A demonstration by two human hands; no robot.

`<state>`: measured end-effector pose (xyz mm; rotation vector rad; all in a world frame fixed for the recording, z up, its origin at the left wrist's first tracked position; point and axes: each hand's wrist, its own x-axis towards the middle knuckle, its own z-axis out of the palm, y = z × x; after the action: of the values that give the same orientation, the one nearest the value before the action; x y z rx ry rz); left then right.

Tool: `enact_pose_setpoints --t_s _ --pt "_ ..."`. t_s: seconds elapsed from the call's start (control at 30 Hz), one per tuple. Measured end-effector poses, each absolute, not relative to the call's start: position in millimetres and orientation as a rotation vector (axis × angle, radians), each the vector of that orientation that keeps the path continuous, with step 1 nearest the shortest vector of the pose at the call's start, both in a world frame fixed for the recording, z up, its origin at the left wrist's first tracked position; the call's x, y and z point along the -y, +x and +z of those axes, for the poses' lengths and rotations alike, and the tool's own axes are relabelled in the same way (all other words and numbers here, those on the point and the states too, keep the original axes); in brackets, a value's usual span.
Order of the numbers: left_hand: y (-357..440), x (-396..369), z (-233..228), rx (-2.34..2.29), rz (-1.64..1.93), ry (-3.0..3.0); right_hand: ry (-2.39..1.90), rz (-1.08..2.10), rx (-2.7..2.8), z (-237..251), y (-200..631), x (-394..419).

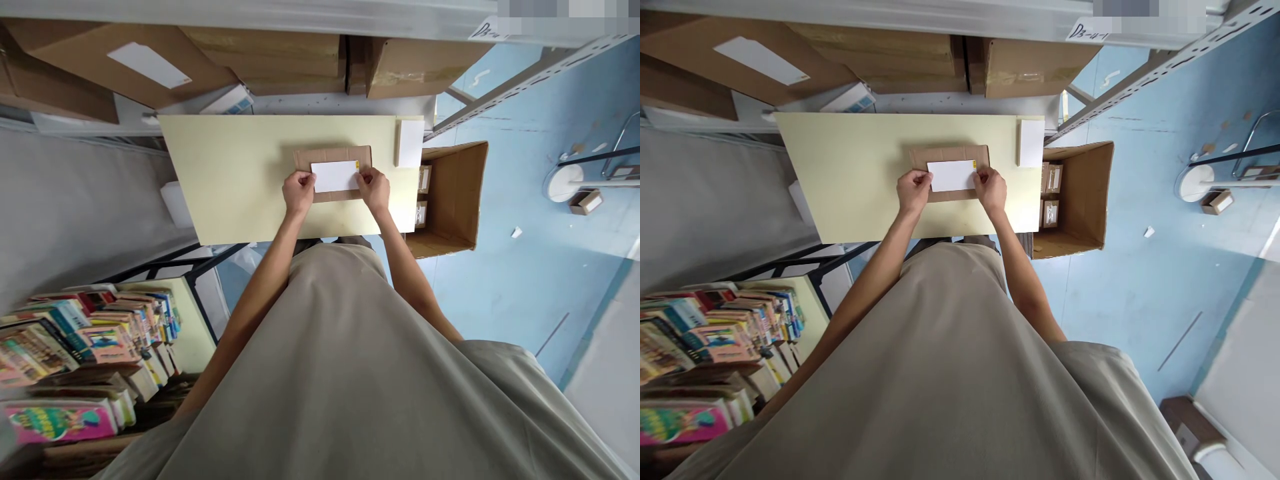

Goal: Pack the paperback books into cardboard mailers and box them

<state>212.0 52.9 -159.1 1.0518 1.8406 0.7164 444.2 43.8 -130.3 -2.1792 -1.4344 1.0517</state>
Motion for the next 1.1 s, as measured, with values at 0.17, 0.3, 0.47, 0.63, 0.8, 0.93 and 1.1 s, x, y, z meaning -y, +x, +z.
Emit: enact_pose_setpoints --t_s 0.17,0.3,0.47,0.63,0.8,0.93,1.1 --pt "212 -54 -157 -1.859 0.686 1.077 -2.202 1.065 1.439 -132 443 -45" --pt "212 -54 -155 -1.851 0.698 1.058 -2.213 1.05 1.433 -140 442 -46" --pt "211 -54 -152 -1.834 0.697 1.039 -2.243 1.022 1.48 -140 442 -44" --pt "213 -54 -146 -1.82 0.702 1.049 -2.213 0.906 1.823 -119 435 -18" --pt "213 -55 -144 -1.817 0.687 1.047 -2.163 0.901 2.115 -103 423 9" --pt "211 -55 -147 -1.838 0.654 1.04 -2.197 0.93 2.095 -101 420 0" --pt "210 -55 -148 -1.84 0.651 1.037 -2.194 0.935 2.032 -105 419 -30"
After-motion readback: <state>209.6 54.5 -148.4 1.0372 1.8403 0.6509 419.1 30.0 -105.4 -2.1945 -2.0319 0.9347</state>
